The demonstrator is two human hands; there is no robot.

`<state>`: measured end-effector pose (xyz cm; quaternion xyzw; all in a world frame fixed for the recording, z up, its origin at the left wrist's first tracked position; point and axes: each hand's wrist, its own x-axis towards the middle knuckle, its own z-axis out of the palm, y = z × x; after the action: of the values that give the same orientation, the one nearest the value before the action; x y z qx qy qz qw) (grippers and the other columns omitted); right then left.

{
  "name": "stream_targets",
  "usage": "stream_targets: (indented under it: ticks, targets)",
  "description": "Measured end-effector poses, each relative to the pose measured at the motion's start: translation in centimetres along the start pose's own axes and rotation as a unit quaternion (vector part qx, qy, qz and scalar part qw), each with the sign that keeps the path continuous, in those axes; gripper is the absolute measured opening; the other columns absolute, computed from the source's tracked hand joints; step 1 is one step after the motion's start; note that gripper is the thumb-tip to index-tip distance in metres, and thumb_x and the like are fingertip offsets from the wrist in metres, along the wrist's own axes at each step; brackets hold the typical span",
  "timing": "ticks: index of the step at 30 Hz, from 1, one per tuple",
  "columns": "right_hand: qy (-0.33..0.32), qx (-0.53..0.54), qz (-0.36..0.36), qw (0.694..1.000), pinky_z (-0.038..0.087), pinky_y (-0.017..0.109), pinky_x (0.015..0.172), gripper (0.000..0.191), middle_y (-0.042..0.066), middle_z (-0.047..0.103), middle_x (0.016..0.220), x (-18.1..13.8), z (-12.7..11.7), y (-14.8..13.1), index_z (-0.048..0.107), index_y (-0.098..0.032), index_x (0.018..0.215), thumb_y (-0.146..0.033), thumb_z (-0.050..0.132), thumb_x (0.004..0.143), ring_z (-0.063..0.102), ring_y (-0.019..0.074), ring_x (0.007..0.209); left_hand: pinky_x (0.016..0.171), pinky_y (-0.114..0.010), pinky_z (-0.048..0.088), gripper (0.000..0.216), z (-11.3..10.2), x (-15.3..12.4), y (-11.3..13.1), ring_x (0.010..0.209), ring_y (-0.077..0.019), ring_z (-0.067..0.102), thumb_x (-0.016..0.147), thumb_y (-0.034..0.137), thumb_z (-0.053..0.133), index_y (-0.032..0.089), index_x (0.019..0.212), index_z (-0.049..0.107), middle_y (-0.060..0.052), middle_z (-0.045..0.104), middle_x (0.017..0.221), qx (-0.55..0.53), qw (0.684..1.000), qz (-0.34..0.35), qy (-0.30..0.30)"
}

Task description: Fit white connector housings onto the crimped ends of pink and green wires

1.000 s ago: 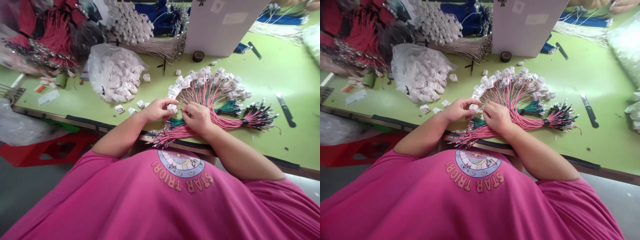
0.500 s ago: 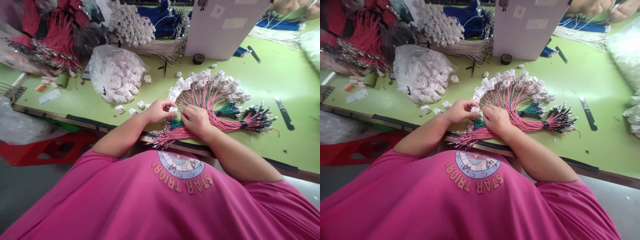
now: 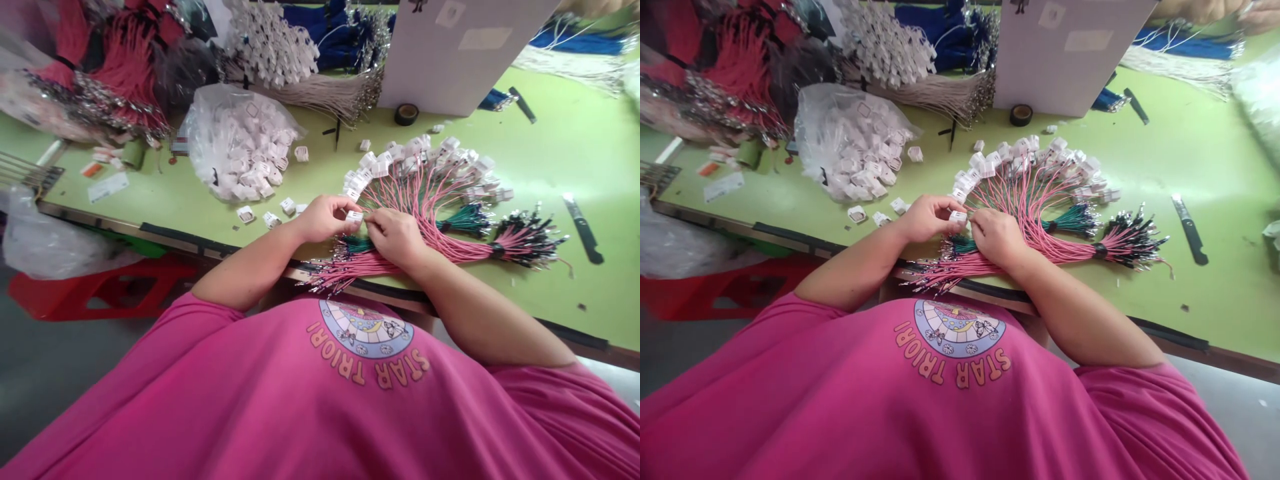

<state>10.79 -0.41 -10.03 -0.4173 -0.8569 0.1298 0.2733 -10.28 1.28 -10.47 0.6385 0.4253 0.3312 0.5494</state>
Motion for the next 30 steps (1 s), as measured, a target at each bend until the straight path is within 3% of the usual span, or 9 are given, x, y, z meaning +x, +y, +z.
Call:
stream_targets:
  ticks: [2,4,8,10,14,20,24,27,30]
  targets:
    - [0.015,0.007,0.002,1.000,0.046,0.031,0.072,0.021,0.011,0.071,0.087,0.1,-0.9,-0.1,0.068,-0.016,0.087,-0.020,0.048,0.088,0.063,0.0190,0.078,0.062,-0.024,0.051,0.055,-0.2,-0.2,0.4,0.066,-0.0114,0.064,0.063,0.048,0.087,0.013,0.102,0.072,-0.006,0.072,0.082,-0.010,1.000,-0.015,0.008]
    - [-0.022,0.014,-0.021,0.999,0.045,0.030,0.070,0.018,0.010,0.071,0.092,0.0,-2.3,-0.6,0.069,-0.016,0.091,-0.023,0.052,0.087,0.063,0.0182,0.079,0.066,-0.025,0.053,0.055,-0.4,-0.3,0.8,0.067,-0.0112,0.065,0.064,0.044,0.087,0.012,0.105,0.071,-0.005,0.072,0.083,-0.019,0.999,-0.027,0.028]
    - [-0.265,-0.043,-0.108,0.957,0.035,0.029,0.061,0.006,0.004,0.068,0.080,-0.6,-4.4,-2.2,0.065,-0.020,0.080,-0.026,0.062,0.080,0.059,0.0170,0.070,0.077,-0.028,0.056,0.050,-0.5,-0.3,1.3,0.075,-0.0124,0.068,0.060,0.034,0.089,0.011,0.102,0.072,-0.005,0.074,0.086,-0.036,0.997,-0.036,0.049]
    - [-0.309,-0.081,-0.124,0.940,0.031,0.030,0.059,0.005,0.005,0.068,0.081,-1.0,-4.5,-2.8,0.062,-0.020,0.083,-0.021,0.060,0.079,0.057,0.0171,0.068,0.078,-0.029,0.056,0.049,-0.4,-0.1,1.3,0.075,-0.0127,0.068,0.060,0.032,0.089,0.012,0.101,0.071,-0.004,0.074,0.084,-0.050,0.997,-0.038,0.050]
    - [-0.316,-0.068,-0.141,0.936,0.029,0.031,0.060,0.007,0.003,0.064,0.076,-1.1,-4.4,-3.2,0.056,-0.021,0.082,-0.016,0.053,0.080,0.052,0.0160,0.065,0.078,-0.029,0.056,0.049,-0.4,0.0,1.2,0.074,-0.0132,0.069,0.059,0.032,0.089,0.012,0.100,0.071,-0.004,0.074,0.081,-0.066,0.996,-0.040,0.046]
    - [-0.317,0.074,-0.111,0.939,0.032,0.027,0.063,0.010,-0.001,0.054,0.070,0.0,-5.3,-2.6,0.051,-0.020,0.070,-0.015,0.053,0.079,0.046,0.0117,0.064,0.077,-0.028,0.056,0.051,-0.4,-0.1,1.5,0.073,-0.0130,0.070,0.060,0.037,0.090,0.012,0.100,0.070,-0.003,0.073,0.078,-0.069,0.996,-0.037,0.040]
    - [-0.287,0.201,0.004,0.937,0.031,0.026,0.060,0.011,-0.005,0.048,0.062,0.7,-4.9,-1.8,0.053,-0.020,0.071,-0.021,0.054,0.081,0.041,0.0097,0.057,0.077,-0.029,0.058,0.056,-0.3,-0.1,1.6,0.073,-0.0139,0.071,0.059,0.042,0.091,0.012,0.101,0.069,-0.003,0.073,0.079,-0.097,0.994,-0.043,0.034]
    - [-0.186,0.317,0.135,0.920,0.029,0.026,0.054,0.016,-0.006,0.044,0.057,1.1,-4.0,-1.0,0.051,-0.020,0.069,-0.026,0.058,0.082,0.038,0.0086,0.053,0.075,-0.029,0.059,0.060,-0.2,0.0,1.5,0.072,-0.0138,0.072,0.056,0.044,0.093,0.012,0.099,0.068,-0.004,0.074,0.081,-0.127,0.990,-0.051,0.036]
    - [-0.102,0.324,0.213,0.916,0.025,0.026,0.051,0.024,-0.008,0.038,0.052,1.2,-3.2,-0.7,0.048,-0.020,0.062,-0.027,0.061,0.081,0.032,0.0070,0.050,0.078,-0.031,0.061,0.060,-0.1,0.1,1.3,0.073,-0.0138,0.072,0.054,0.044,0.093,0.012,0.097,0.067,-0.003,0.074,0.083,-0.144,0.988,-0.050,0.034]
